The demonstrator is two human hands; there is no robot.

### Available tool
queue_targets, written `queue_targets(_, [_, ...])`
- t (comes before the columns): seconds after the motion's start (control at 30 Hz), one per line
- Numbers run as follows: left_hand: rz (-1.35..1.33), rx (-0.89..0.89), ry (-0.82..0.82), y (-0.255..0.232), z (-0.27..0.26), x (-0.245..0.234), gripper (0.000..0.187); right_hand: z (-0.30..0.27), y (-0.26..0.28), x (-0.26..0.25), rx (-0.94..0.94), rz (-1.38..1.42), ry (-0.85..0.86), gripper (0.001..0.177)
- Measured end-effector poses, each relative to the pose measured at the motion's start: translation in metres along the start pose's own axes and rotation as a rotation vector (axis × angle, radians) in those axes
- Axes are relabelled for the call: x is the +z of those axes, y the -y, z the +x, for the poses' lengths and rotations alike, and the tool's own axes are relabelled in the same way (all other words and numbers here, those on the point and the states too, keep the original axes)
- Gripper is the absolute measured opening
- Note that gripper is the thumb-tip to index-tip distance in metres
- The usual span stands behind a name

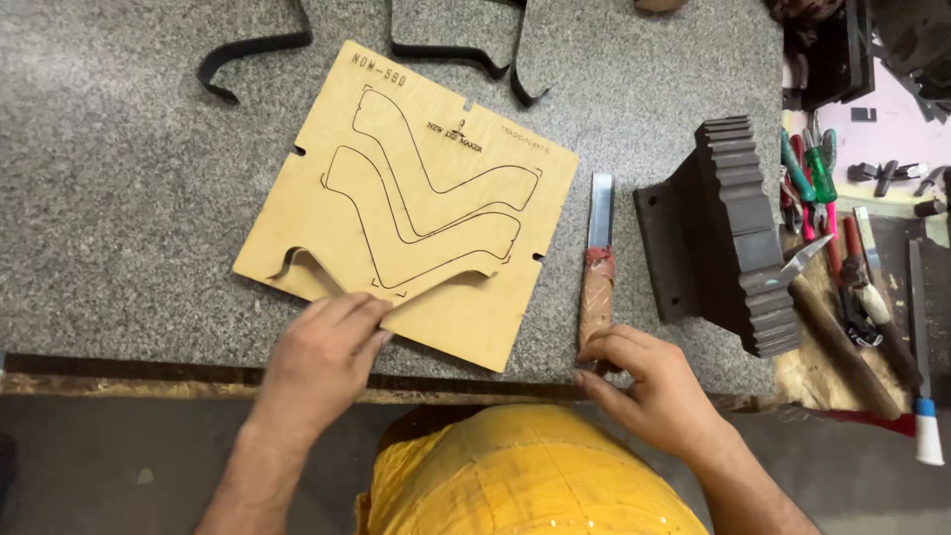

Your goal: The person bends a metal strip into a curved shape using a wooden template as a guide. They repeatedly place the strip on the template, secure it in a vise, and hammer it to achieve the desired curvature.

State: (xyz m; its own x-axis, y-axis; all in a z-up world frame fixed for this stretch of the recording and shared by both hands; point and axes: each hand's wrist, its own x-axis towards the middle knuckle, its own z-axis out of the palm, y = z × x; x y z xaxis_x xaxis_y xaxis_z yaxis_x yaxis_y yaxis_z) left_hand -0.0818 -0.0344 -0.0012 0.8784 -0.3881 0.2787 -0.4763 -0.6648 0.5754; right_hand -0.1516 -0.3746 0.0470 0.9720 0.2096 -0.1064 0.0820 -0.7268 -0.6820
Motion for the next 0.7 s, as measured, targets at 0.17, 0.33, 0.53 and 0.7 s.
queue_targets(0.17, [-0.053,0.039,0.006,0.016,0.012,0.015,0.026,0.019,0.002,0.013,0.025,0.028,-0.01,0.019])
queue_targets(0.33, [-0.05,0.105,0.054,0.027,0.03,0.015,0.03,0.043,0.004,0.015,-0.012,0.021,-0.029,0.019])
queue_targets(0.53, [-0.055,0.138,0.027,0.027,0.037,0.015,0.03,0.074,0.001,0.014,-0.015,-0.02,-0.044,0.019])
queue_targets(0.7, [-0.066,0.11,0.082,0.024,0.036,0.012,0.03,0.095,-0.001,0.018,-0.051,-0.06,-0.047,0.021])
